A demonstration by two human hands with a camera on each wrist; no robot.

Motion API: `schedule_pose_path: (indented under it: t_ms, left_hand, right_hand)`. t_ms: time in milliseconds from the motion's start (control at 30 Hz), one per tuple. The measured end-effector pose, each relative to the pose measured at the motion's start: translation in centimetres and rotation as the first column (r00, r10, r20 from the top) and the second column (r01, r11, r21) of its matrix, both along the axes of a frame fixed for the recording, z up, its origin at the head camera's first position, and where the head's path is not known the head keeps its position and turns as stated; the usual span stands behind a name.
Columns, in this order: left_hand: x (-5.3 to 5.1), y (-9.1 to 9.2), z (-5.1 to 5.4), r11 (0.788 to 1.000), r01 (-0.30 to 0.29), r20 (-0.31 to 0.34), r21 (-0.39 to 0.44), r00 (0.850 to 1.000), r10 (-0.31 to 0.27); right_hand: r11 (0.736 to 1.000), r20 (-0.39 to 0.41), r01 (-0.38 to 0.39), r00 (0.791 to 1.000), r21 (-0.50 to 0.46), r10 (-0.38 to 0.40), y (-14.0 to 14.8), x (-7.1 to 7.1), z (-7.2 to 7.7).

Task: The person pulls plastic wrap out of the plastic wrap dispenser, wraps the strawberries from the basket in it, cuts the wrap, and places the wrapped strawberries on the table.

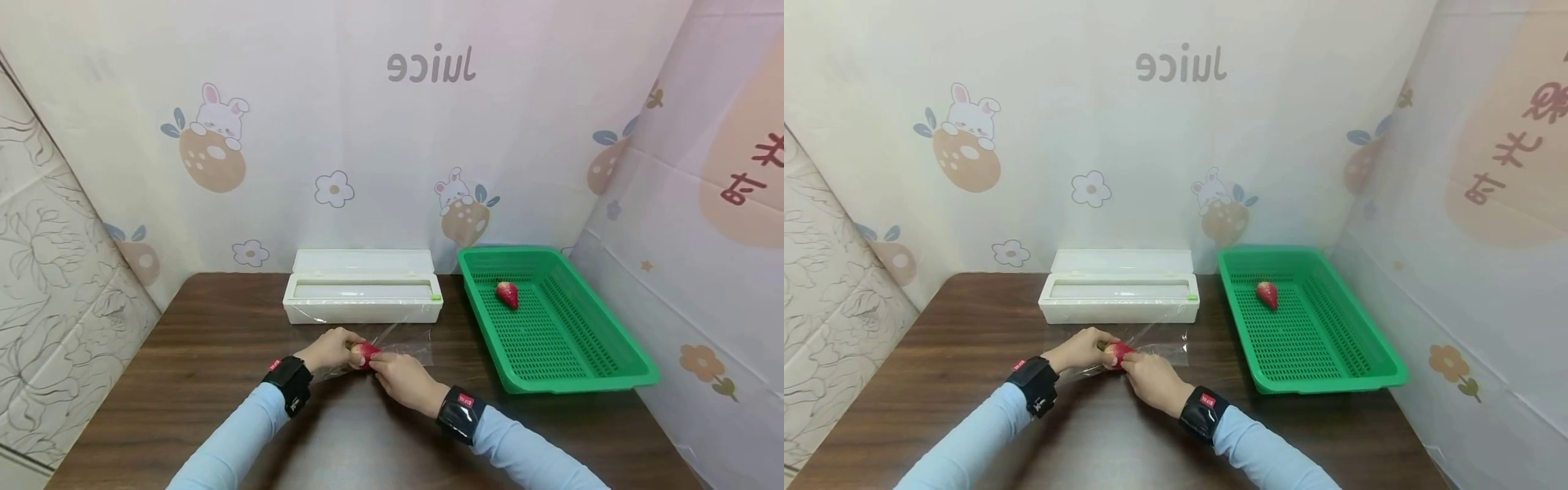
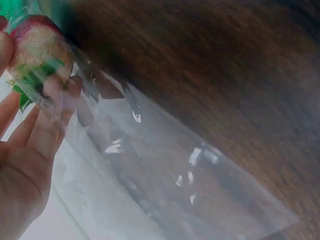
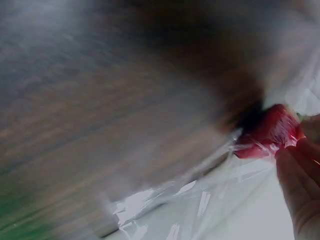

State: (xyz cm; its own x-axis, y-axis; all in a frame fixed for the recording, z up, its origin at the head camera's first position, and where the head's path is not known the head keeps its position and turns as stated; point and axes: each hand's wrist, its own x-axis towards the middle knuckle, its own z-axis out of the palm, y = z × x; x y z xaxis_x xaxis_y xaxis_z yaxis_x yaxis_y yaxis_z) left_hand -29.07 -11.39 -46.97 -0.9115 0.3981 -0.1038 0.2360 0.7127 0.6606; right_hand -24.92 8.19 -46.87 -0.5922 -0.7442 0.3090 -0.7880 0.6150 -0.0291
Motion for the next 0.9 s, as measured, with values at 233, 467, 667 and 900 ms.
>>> schedule_pose_path:
  t_ms: [233, 467, 667, 900]
  left_hand:
    - [-0.4, 0.0, 0.1, 0.999, 0.033, 0.041, 0.016, 0.999, -0.033]
    - [-0.7, 0.1, 1.0, 0.994, 0.106, 0.084, 0.009, 0.991, -0.106]
    - [-1.2, 0.2, 2.1, 0.989, 0.145, 0.174, 0.013, 0.974, -0.145]
    - [-2.2, -0.1, 2.1, 0.979, 0.196, 0.193, -0.051, 0.964, -0.183]
  right_hand:
    - [0.996, -0.005, 0.007, 1.000, 0.088, -0.006, 0.3, 0.1, -0.7]
    - [0.997, -0.029, 0.018, 0.999, 0.075, -0.015, -0.3, -0.5, -0.7]
    - [0.997, -0.087, 0.063, 0.994, 0.054, -0.058, -1.4, -1.5, -0.8]
    - [0.992, -0.079, 0.117, 0.991, 0.057, -0.112, -2.3, -2.8, -1.1]
